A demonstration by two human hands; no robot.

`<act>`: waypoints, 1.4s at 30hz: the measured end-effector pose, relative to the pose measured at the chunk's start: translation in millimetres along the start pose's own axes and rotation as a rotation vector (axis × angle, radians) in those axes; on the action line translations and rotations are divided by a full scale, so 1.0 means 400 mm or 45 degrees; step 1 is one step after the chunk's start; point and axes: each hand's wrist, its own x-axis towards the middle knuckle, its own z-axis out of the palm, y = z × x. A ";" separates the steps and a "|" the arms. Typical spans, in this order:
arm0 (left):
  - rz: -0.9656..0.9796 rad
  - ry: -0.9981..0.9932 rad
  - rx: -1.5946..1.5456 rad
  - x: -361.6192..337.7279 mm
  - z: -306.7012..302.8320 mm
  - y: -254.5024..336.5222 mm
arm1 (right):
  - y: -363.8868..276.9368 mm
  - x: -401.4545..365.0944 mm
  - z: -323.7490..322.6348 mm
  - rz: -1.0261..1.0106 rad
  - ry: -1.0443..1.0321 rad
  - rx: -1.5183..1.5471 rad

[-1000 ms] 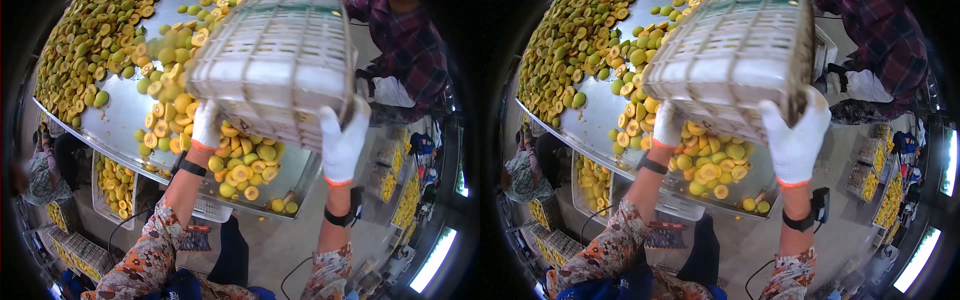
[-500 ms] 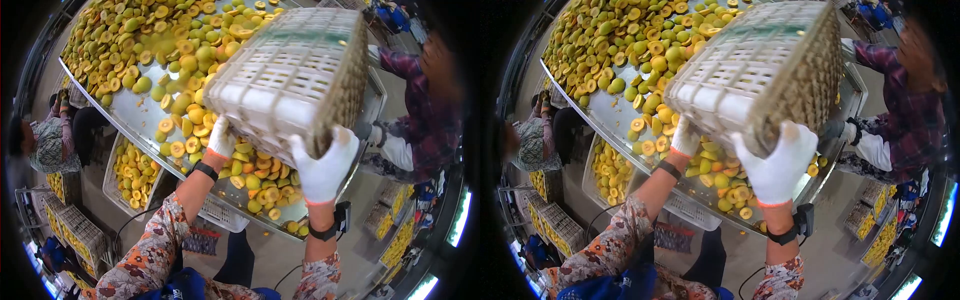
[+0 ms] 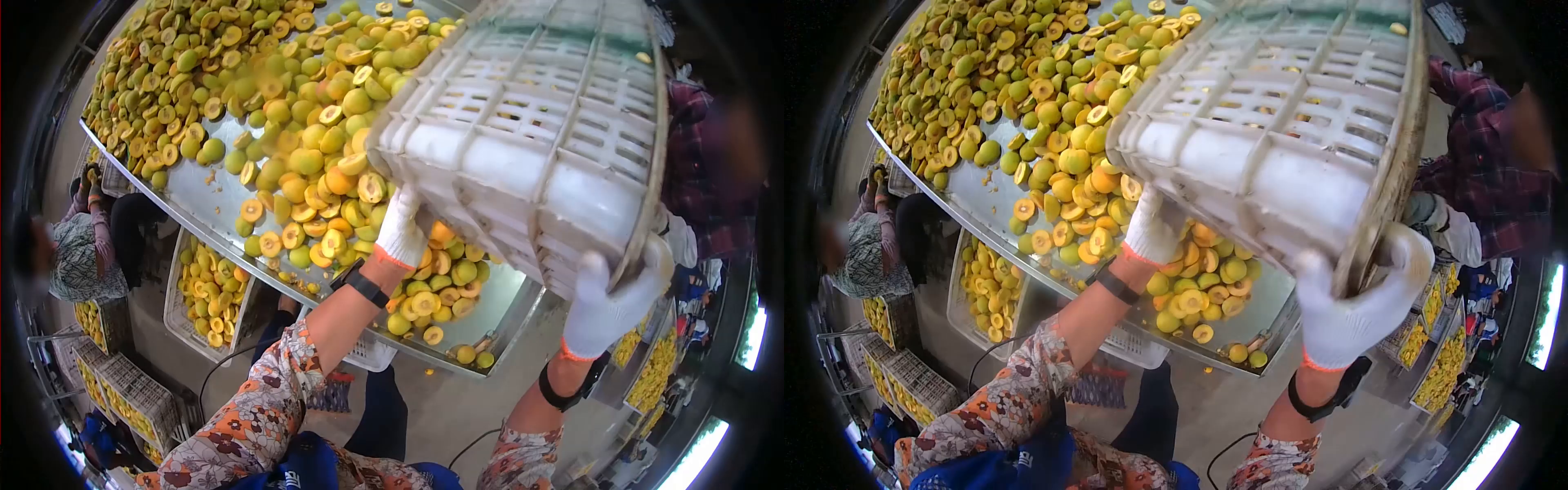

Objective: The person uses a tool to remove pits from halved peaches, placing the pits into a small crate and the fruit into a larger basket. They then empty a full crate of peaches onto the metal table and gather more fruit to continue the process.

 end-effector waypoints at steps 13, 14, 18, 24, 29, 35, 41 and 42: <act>-0.559 -0.458 0.788 -0.258 0.286 -0.359 | 0.343 -0.673 -0.569 0.838 0.542 -0.376; -0.617 -0.549 0.995 -0.287 0.330 -0.370 | 0.351 -0.808 -0.632 0.937 0.558 -0.356; 0.090 -1.078 1.705 -0.394 0.322 -0.559 | 0.295 -1.223 -0.773 1.600 -0.337 -0.837; 0.141 -1.557 1.900 -0.539 0.226 -0.739 | 0.233 -1.311 -0.616 2.283 1.137 0.992; 0.131 -1.725 1.725 -0.645 0.134 -0.842 | 0.232 -1.587 -0.601 1.907 1.943 2.305; 0.086 -1.844 1.766 -0.684 0.150 -0.935 | 0.267 -1.816 -0.553 1.457 2.077 2.962; -0.364 -1.726 1.947 -0.646 0.049 -0.844 | 0.213 -1.493 -0.435 2.778 0.960 0.861; -0.305 -1.632 1.977 -0.635 -0.020 -0.814 | 0.209 -1.423 -0.426 2.764 0.641 0.724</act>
